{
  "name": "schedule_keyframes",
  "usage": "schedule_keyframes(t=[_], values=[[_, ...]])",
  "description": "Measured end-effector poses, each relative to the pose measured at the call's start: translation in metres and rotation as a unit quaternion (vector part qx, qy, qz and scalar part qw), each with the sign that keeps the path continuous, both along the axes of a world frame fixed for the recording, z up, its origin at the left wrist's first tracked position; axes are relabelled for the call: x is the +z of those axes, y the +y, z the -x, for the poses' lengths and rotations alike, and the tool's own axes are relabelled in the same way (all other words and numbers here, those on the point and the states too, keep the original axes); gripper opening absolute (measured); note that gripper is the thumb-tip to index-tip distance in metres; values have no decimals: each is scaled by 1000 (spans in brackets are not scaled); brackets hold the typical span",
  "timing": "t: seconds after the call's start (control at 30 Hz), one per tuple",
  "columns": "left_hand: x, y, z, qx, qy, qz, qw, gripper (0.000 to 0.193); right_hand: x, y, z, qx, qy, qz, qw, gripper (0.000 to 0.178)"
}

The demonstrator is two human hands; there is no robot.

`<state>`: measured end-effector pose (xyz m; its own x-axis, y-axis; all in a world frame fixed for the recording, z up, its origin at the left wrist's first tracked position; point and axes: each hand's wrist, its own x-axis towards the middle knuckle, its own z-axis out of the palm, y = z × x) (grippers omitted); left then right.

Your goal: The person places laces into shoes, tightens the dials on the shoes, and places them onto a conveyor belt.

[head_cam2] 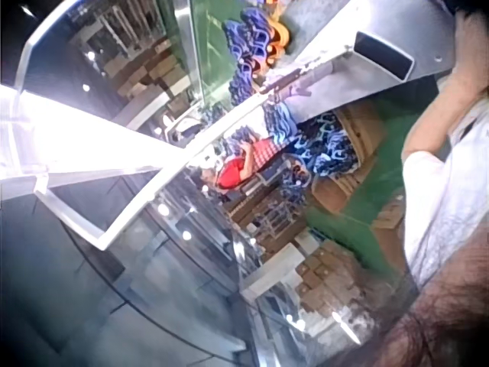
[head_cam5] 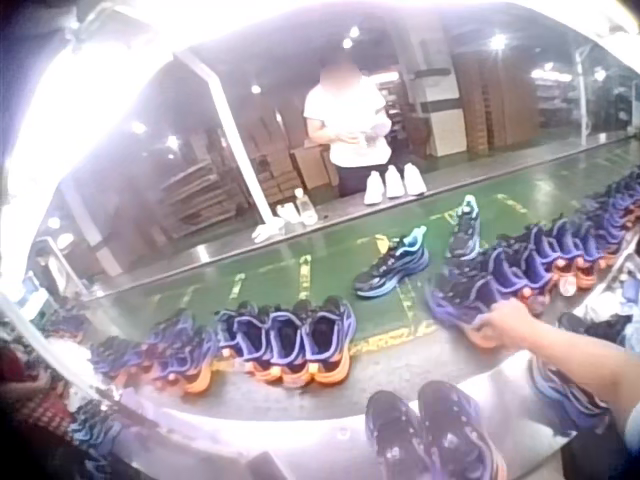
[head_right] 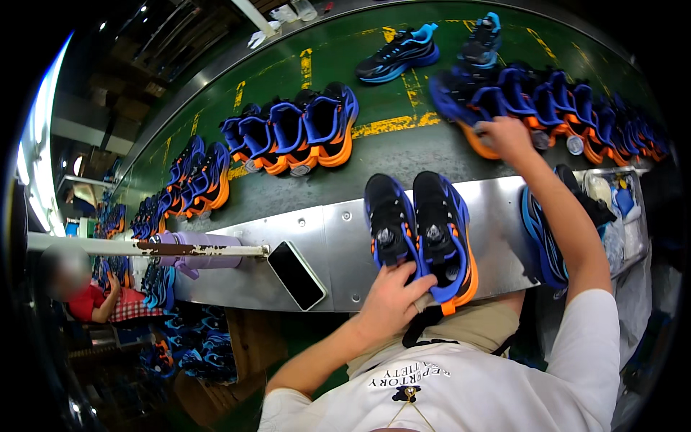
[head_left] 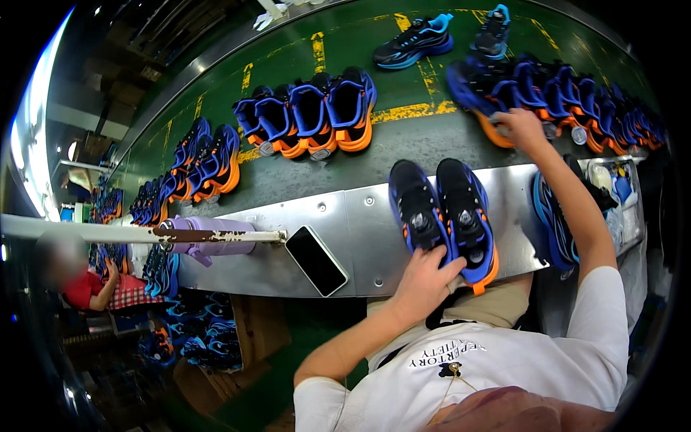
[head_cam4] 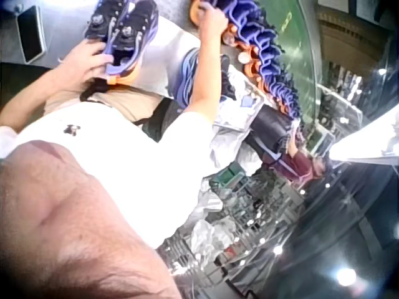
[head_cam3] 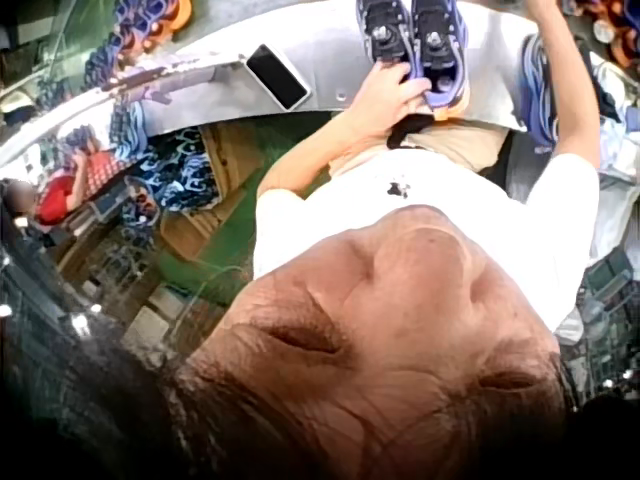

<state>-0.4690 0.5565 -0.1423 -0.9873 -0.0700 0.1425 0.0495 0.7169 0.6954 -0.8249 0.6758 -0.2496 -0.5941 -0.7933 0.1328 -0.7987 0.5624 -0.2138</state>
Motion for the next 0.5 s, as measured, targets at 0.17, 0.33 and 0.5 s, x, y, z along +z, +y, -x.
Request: schedule_keyframes(t=[0.17, 0.33, 0.5], values=[[-11, -42, 93, -26, -27, 96, 995, 37, 5, 45, 38, -85, 8, -55, 995, 24], [2, -83, 145, 108, 214, 130, 962, 38, 80, -11, 0, 3, -35, 168, 985, 26], [-4, -247, 117, 321, 198, 275, 884, 33, 124, -129, -84, 159, -202, 187, 948, 41]])
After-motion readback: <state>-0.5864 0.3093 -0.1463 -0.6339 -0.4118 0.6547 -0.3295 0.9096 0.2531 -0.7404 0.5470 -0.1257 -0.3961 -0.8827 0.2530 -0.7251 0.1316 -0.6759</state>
